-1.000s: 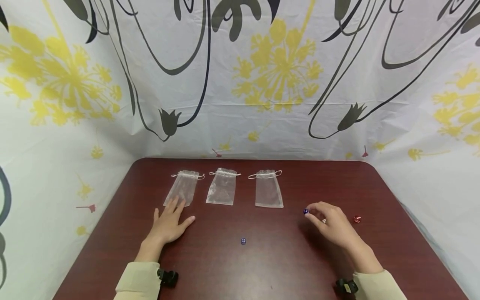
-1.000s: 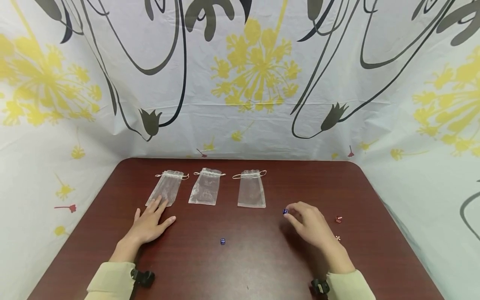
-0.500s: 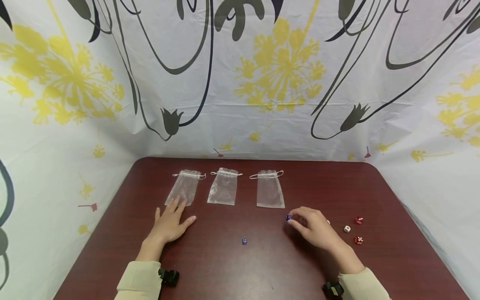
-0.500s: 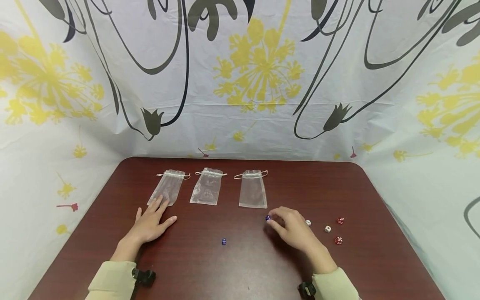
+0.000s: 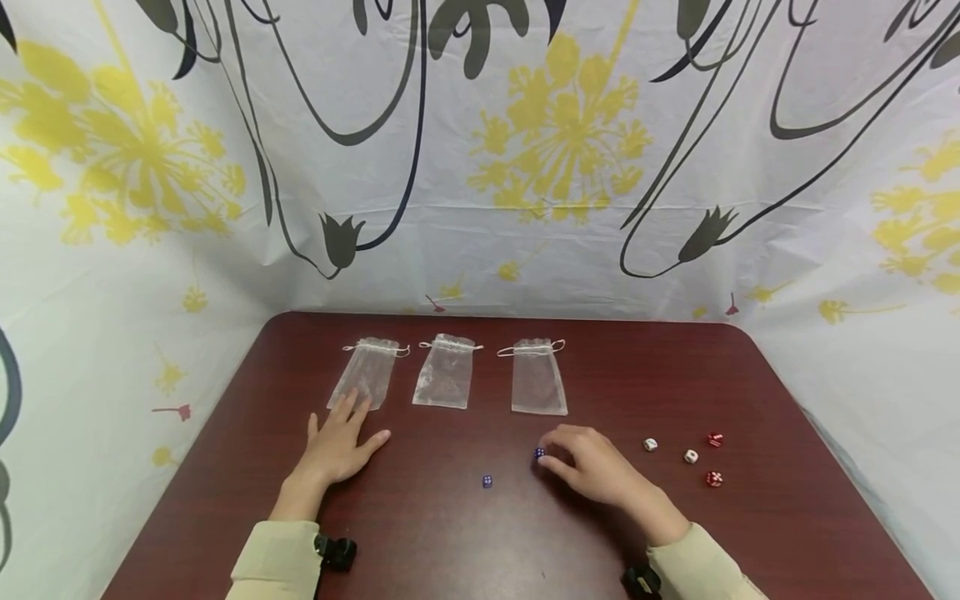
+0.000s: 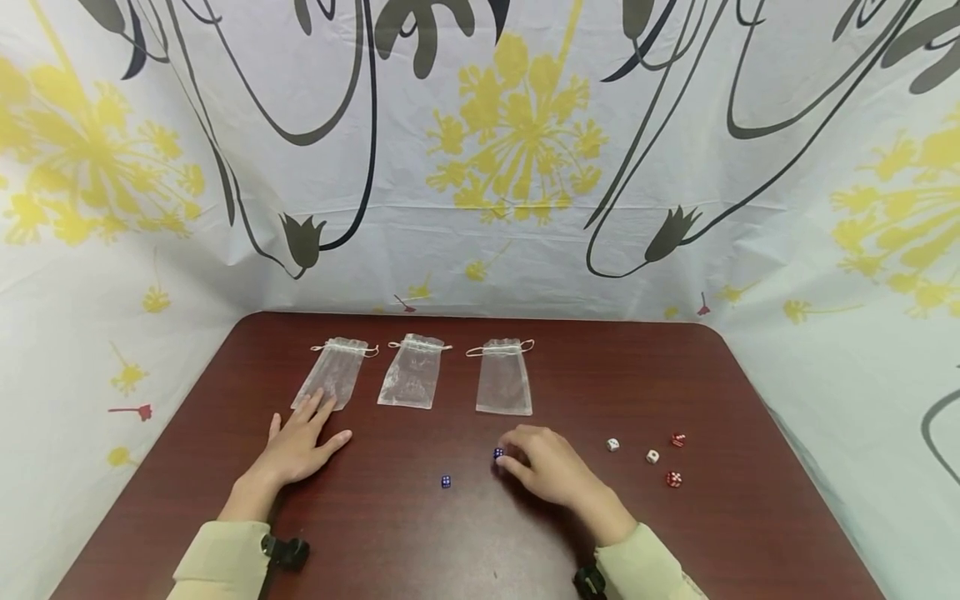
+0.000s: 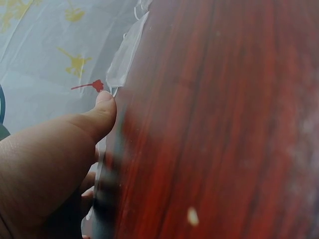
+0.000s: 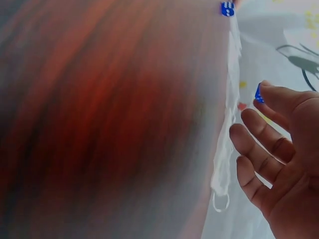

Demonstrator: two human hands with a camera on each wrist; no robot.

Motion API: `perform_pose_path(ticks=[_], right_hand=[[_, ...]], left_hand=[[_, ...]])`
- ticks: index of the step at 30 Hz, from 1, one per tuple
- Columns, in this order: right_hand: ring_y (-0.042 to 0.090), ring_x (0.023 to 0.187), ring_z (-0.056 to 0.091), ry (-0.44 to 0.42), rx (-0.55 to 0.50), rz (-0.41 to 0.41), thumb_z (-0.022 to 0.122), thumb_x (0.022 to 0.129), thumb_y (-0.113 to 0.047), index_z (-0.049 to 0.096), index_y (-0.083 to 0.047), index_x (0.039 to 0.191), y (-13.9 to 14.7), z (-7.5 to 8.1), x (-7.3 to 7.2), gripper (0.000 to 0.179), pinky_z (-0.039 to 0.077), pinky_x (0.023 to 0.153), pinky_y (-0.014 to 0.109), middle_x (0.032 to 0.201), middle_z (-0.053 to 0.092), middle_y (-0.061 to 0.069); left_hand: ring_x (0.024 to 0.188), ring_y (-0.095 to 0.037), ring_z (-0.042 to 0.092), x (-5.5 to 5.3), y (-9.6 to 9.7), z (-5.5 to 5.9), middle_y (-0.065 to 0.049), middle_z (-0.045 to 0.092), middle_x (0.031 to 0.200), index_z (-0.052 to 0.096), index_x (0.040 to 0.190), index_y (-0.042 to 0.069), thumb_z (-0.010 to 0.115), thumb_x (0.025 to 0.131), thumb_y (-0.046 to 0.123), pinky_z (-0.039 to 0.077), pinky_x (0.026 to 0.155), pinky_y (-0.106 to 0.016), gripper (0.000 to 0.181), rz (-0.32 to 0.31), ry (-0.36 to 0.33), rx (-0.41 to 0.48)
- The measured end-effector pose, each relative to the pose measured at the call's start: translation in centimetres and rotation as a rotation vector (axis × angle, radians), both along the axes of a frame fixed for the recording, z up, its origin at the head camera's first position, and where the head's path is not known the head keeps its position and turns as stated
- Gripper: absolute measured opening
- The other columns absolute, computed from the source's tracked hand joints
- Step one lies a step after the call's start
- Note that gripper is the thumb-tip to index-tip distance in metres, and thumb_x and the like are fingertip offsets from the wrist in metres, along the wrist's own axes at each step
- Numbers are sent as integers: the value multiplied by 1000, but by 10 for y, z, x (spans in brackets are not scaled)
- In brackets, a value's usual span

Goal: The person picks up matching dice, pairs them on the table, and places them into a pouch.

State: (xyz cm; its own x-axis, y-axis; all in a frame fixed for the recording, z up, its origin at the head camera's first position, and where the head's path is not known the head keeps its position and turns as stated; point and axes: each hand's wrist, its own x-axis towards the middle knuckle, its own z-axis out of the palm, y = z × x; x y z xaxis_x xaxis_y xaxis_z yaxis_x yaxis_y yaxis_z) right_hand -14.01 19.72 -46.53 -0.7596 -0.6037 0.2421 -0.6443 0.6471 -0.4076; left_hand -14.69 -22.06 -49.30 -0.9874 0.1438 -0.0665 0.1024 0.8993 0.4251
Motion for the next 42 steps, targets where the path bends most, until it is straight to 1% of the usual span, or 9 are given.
perform_pose_path(ticks=[3, 7, 12, 18, 24, 26, 32, 38, 42], right_hand=[[5, 81, 61, -2, 41, 13, 75, 93, -20, 72, -15, 101, -4, -1, 1, 10, 54, 70, 32, 91, 67, -10], [2, 70, 52, -3, 80, 27, 77, 91, -20, 71, -14, 97, -8, -2, 3, 10, 48, 62, 29, 80, 58, -13], [-1, 61, 44, -39, 124, 66, 77, 91, -19, 68, -16, 89, -11, -4, 4, 10, 42, 56, 23, 69, 48, -17], [-3, 57, 42, -96, 144, 84, 76, 92, -20, 66, -19, 87, -13, -6, 4, 11, 40, 54, 21, 66, 46, -18], [-2, 60, 43, -32, 147, 75, 76, 92, -27, 69, -18, 90, -11, -6, 4, 12, 43, 57, 23, 68, 47, -18], [-1, 62, 44, -15, 138, 73, 76, 92, -28, 69, -17, 90, -10, -6, 3, 13, 44, 58, 24, 69, 47, -18], [0, 64, 48, -24, 94, 53, 75, 93, -27, 68, -17, 91, -7, -3, 3, 12, 46, 60, 26, 73, 52, -17], [2, 75, 60, 0, 9, 5, 76, 93, -23, 73, -13, 100, -5, 5, 2, 13, 52, 65, 29, 89, 68, -11], [-1, 71, 57, -10, -59, -28, 75, 93, -21, 73, -10, 102, -2, 12, 1, 14, 50, 63, 25, 85, 67, -12]], left_hand=[[151, -46, 11, -1, -1, -4, -24, 17, 165, 31, 158, 4, 52, 99, 59, -3, 112, -76, 83, -5, 14, 21], [152, -45, 10, -2, -2, -6, -23, 16, 166, 31, 158, 5, 51, 99, 62, -5, 113, -74, 85, -5, 13, 24], [152, -45, 9, 0, -1, -4, -23, 15, 166, 29, 159, 5, 53, 99, 58, -4, 113, -75, 83, 0, -1, 8], [152, -45, 10, 4, 0, 2, -24, 16, 165, 29, 159, 5, 53, 101, 56, -2, 112, -75, 81, 1, -7, -5], [151, -47, 11, 3, 1, -1, -24, 17, 165, 30, 158, 3, 54, 100, 55, -2, 112, -76, 81, 3, 13, 15], [151, -47, 11, 1, 0, -3, -25, 16, 165, 30, 158, 3, 53, 100, 57, -2, 112, -76, 83, 2, 14, 15], [152, -45, 9, -1, 0, -5, -23, 14, 166, 29, 158, 4, 51, 99, 60, -5, 112, -75, 85, 2, -4, 14], [151, -46, 12, -1, 2, 2, -24, 16, 165, 30, 158, 4, 52, 101, 57, 0, 111, -77, 81, 10, -15, -5], [150, -47, 19, -3, 3, 7, -25, 21, 164, 30, 159, 5, 50, 101, 59, 6, 113, -76, 81, 7, 16, -37]])
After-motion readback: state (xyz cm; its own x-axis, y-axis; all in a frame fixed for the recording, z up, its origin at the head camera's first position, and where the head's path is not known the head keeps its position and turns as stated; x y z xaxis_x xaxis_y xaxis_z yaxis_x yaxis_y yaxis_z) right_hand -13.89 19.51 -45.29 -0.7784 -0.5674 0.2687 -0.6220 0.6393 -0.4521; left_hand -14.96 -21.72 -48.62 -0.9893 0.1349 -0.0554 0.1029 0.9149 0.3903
